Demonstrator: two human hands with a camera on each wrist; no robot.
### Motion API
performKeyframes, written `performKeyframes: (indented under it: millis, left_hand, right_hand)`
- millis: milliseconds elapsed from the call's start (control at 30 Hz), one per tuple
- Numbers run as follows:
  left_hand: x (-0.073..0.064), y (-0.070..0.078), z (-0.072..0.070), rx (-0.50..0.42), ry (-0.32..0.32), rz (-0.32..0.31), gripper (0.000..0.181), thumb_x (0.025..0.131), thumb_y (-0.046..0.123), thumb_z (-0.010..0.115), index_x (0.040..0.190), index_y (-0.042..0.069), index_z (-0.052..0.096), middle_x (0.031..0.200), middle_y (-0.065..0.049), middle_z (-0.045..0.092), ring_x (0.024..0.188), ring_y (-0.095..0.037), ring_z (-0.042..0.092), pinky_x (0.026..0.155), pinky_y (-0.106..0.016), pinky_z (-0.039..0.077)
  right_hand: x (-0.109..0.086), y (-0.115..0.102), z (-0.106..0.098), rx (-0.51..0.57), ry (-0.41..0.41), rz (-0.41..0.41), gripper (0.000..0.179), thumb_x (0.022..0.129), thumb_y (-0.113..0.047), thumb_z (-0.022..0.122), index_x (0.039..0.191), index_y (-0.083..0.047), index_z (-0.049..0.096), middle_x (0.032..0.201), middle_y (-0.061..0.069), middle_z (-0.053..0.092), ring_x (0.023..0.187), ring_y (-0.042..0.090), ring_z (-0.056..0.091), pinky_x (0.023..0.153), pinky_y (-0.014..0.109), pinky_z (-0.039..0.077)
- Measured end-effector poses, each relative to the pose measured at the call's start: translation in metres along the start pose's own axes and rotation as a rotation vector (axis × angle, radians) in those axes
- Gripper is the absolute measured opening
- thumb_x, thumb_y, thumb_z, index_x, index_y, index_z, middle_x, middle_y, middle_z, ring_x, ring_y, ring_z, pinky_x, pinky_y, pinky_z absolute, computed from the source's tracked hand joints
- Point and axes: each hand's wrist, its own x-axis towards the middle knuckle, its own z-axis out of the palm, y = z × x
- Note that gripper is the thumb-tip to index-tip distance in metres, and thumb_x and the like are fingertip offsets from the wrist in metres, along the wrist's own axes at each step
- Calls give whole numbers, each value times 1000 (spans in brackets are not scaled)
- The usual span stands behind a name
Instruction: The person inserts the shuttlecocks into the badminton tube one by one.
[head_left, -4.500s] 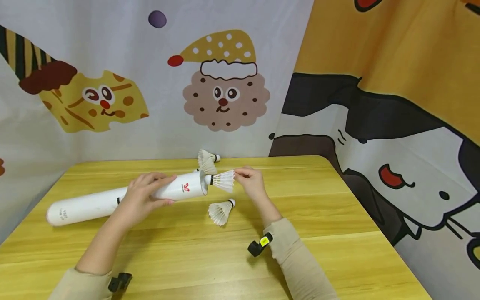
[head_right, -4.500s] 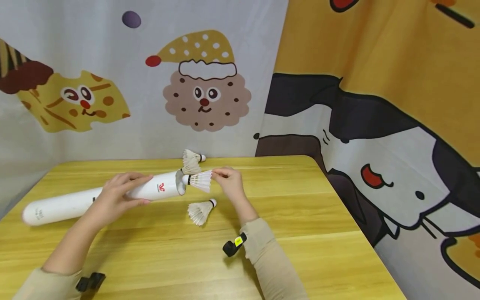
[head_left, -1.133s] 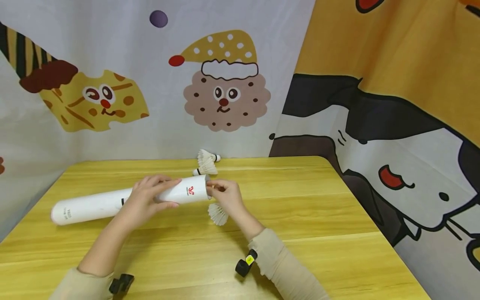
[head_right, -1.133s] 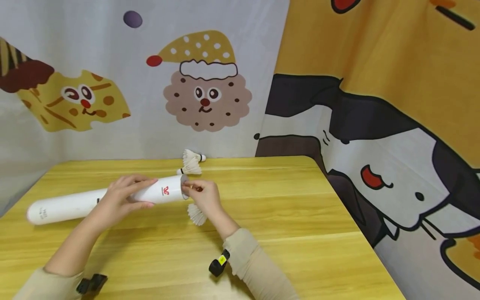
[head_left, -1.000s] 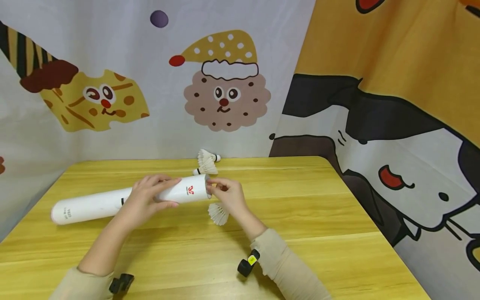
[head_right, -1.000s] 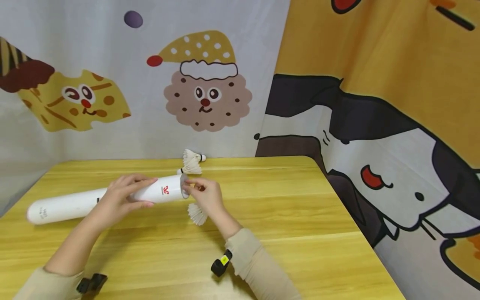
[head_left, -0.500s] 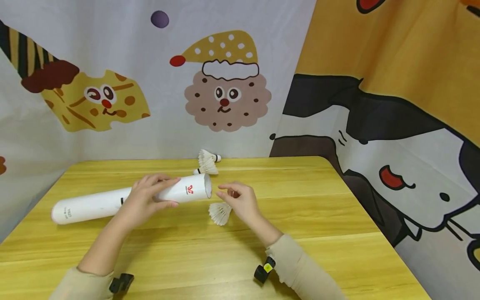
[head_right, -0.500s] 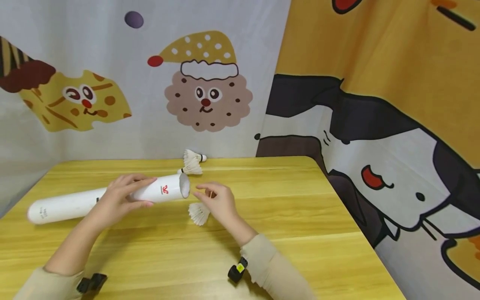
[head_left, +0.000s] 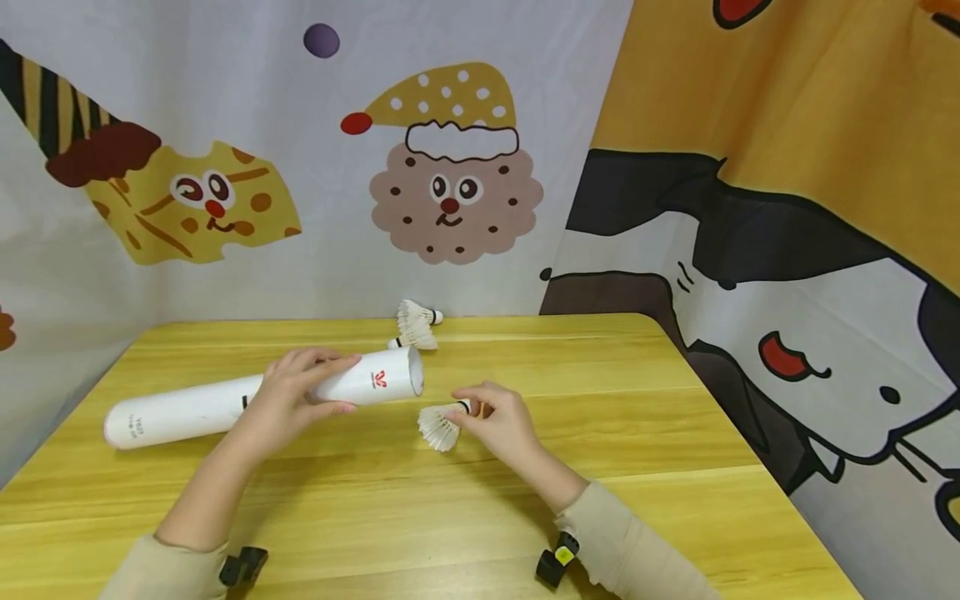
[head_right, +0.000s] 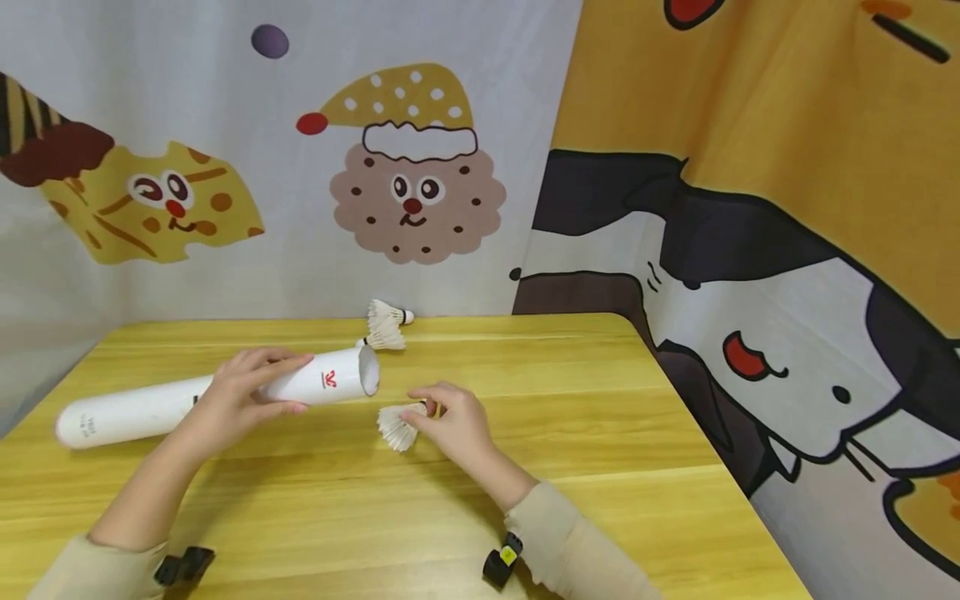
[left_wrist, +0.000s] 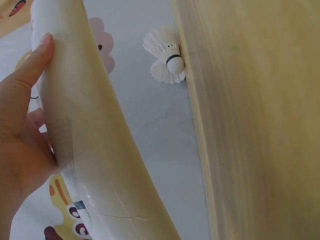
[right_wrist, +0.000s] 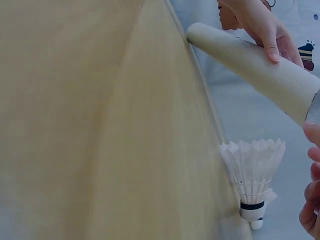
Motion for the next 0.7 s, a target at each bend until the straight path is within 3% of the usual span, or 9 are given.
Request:
performKeyframes:
  millis: [367, 700]
  left_hand:
    - [1, 1, 0, 0, -1, -3, 65, 72, 21, 84, 133, 19, 60, 121, -8, 55, 114, -34, 45, 89, -59, 25]
    - [0, 1, 0, -1, -3, -6, 66, 72, 21, 84, 133, 19, 60, 121, -8, 55, 114, -34, 45, 89, -59, 25]
  right_hand:
    - [-12, 6, 2, -71, -84, 105, 30, 77, -29, 82, 102, -15, 75, 72, -6, 59, 62, 7, 50, 51, 24, 44]
    - [-15, 8, 9, -103, -125, 131, 36, 76, -32, 82, 107, -16, 74, 77, -2, 63, 64, 7, 52, 52, 25, 44]
